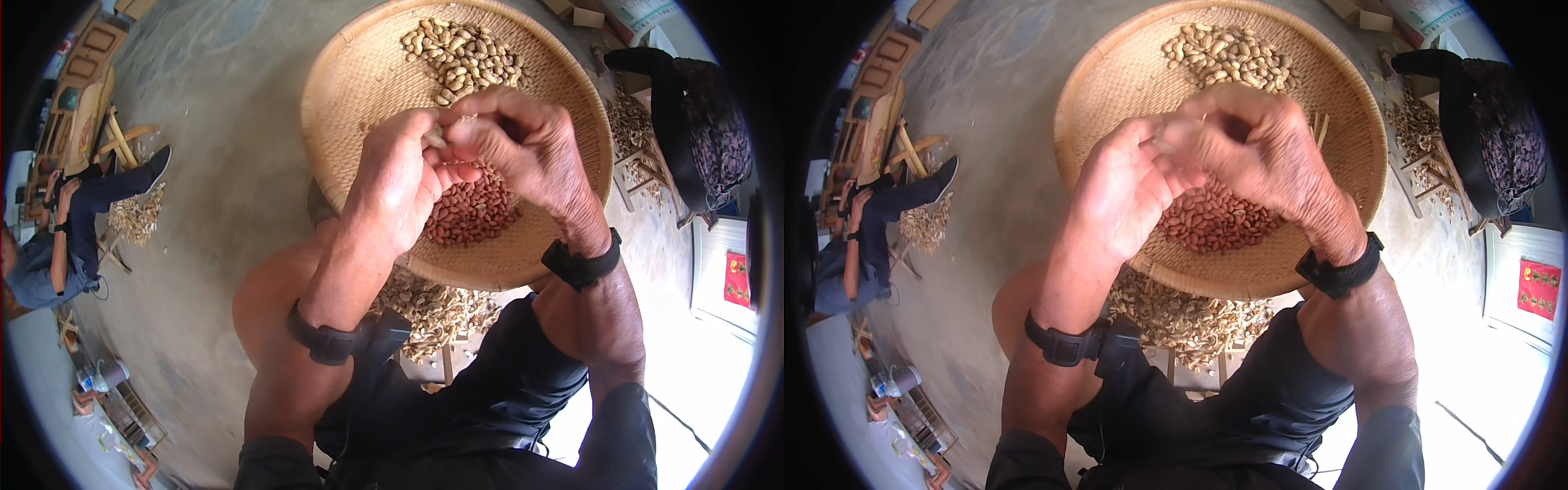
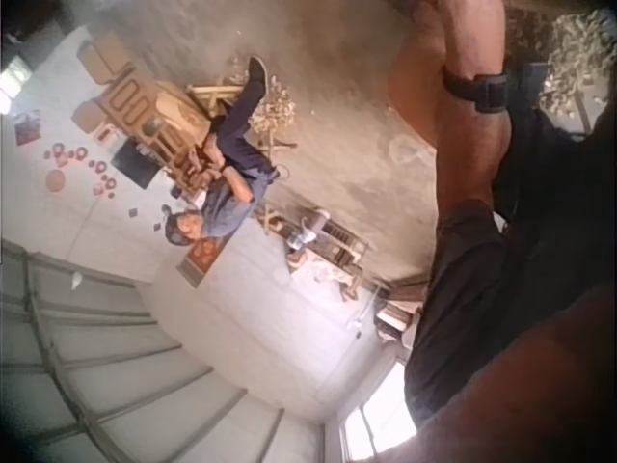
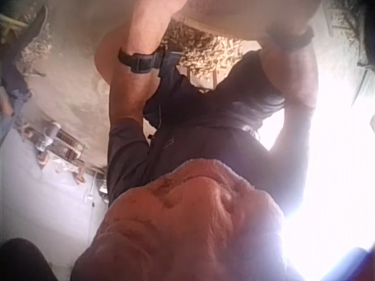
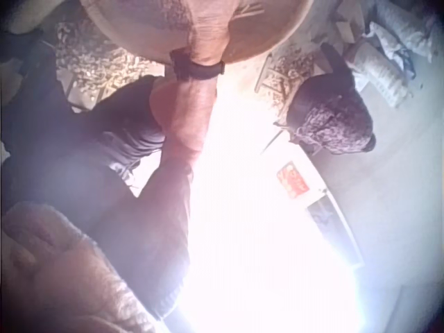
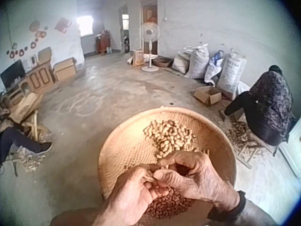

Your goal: The person shells peanuts by hand over a large woven tray, picking up individual pods, squeezing the shells to release the seeds, and dropping the empty shells onto the floor while keeping the seeds in the tray. The person also handles and inspects small wooden components tied with a red band.

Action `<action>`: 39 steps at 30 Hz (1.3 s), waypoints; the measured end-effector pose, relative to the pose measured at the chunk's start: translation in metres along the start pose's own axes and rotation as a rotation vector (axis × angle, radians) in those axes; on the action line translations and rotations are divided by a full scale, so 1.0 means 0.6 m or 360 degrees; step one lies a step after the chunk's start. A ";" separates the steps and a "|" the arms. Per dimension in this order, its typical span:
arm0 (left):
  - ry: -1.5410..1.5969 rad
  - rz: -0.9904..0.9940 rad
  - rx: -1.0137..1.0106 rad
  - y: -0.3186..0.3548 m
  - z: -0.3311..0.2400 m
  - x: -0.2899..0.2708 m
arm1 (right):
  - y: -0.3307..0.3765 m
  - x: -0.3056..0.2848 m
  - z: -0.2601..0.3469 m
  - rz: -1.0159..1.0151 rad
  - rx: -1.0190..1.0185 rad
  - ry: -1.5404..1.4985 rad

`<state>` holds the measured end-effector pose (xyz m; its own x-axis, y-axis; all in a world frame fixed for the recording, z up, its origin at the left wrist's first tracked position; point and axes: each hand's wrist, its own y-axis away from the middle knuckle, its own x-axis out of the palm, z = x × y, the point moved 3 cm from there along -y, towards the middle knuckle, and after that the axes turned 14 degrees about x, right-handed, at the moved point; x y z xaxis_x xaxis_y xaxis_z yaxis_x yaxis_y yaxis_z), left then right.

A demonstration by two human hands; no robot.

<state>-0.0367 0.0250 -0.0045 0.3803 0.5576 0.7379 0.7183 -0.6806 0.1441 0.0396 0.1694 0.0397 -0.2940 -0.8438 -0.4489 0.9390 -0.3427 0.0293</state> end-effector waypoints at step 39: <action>-0.0400 -0.0398 0.0312 0.007 -0.019 -0.003 | -0.014 0.016 0.003 0.0099 -0.0039 0.0232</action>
<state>-0.0411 0.0158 0.0019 0.2930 0.8100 0.5081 0.8949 -0.4194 0.1525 0.0282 0.1633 0.0369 -0.2079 -0.7937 -0.5717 0.9592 -0.2799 0.0398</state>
